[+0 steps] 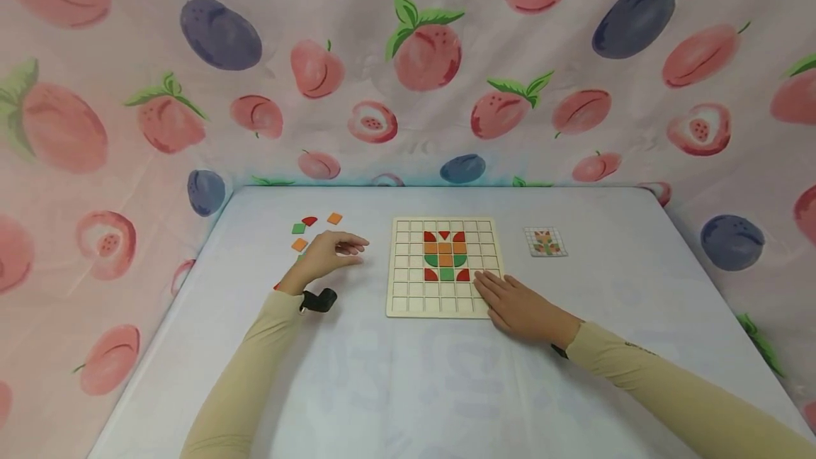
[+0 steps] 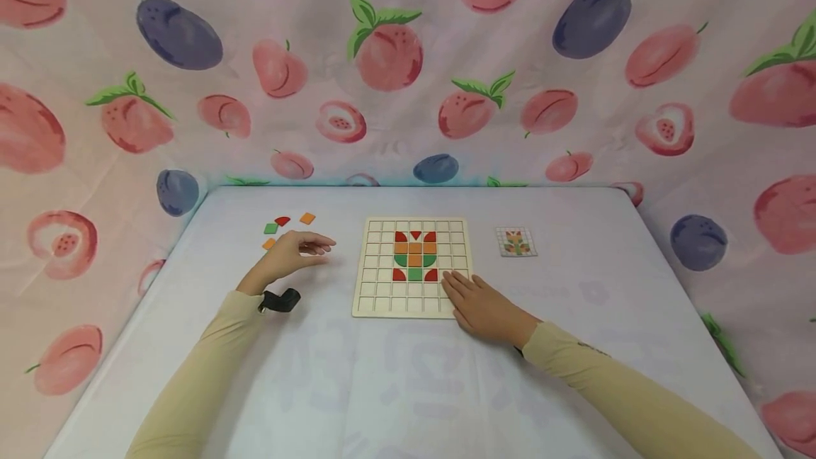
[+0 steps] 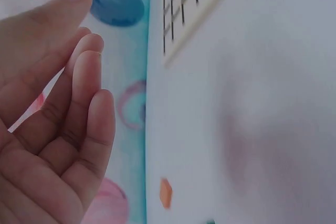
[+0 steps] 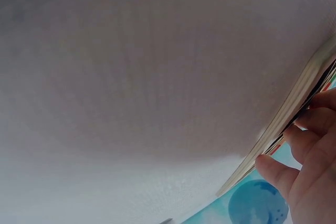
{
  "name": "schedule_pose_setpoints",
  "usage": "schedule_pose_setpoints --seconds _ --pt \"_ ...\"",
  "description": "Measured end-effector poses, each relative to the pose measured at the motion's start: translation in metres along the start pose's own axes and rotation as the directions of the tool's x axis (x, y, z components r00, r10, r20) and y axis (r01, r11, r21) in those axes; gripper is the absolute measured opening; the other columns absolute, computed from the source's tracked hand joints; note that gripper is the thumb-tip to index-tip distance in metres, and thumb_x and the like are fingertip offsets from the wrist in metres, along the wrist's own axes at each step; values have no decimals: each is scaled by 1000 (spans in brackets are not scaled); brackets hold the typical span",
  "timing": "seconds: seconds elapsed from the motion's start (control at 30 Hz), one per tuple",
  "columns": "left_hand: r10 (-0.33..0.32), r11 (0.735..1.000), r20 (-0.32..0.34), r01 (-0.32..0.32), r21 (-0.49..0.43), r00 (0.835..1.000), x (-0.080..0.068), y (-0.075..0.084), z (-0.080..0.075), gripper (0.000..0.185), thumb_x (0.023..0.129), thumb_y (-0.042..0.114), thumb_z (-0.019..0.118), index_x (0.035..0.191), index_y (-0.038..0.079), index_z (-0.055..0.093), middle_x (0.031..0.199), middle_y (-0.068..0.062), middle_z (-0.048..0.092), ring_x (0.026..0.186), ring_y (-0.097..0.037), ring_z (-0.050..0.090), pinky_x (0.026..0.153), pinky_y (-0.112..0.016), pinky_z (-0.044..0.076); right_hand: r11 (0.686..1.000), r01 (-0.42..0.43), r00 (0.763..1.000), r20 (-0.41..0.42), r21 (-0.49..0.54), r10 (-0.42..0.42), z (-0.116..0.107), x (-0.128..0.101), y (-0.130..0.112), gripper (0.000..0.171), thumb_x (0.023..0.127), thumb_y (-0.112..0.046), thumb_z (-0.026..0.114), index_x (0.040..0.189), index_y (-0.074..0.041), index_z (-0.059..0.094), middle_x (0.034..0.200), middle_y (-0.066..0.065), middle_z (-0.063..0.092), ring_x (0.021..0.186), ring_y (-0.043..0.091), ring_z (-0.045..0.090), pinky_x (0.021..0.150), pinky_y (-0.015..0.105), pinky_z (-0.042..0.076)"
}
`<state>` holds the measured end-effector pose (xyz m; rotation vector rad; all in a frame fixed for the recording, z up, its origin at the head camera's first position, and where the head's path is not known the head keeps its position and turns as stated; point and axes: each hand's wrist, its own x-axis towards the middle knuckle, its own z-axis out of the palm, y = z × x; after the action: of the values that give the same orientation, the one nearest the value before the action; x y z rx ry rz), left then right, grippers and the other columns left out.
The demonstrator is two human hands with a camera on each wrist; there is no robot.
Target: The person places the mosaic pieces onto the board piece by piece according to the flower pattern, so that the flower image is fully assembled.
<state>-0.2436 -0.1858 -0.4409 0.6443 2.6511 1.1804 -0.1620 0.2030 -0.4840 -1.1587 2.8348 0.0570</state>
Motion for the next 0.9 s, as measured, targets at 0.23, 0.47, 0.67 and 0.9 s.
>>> schedule_pose_setpoints --seconds 0.23,0.47,0.67,0.9 --pt "-74 997 -23 74 22 997 -27 -27 -19 33 82 10 72 113 1 67 101 -13 69 84 -13 60 79 -21 50 999 -10 1000 -5 45 10 2 0 0 55 98 -27 44 145 0 32 151 14 32 140 31 31 109 53 32" --pt "-155 988 -9 155 16 988 -47 -43 -29 33 81 14 73 112 4 68 95 -7 68 85 -14 61 75 -18 49 999 -5 1000 -4 35 5 2 0 4 55 98 -28 43 146 -3 31 152 12 32 140 29 32 108 53 32" --pt "-216 976 34 216 20 976 -57 -51 -29 32 79 15 76 108 6 69 93 -6 69 84 -15 60 74 -19 49 1000 17 1000 7 14 -17 4 -1 10 55 99 -31 41 146 -5 32 152 11 32 140 28 31 109 53 32" --pt "-190 981 51 187 47 981 -64 -56 -26 29 78 15 76 105 7 70 90 -4 69 82 -11 60 73 -19 48 1000 18 1000 22 5 -18 3 -3 13 57 99 -33 42 147 -5 30 154 10 29 141 27 29 110 51 31"
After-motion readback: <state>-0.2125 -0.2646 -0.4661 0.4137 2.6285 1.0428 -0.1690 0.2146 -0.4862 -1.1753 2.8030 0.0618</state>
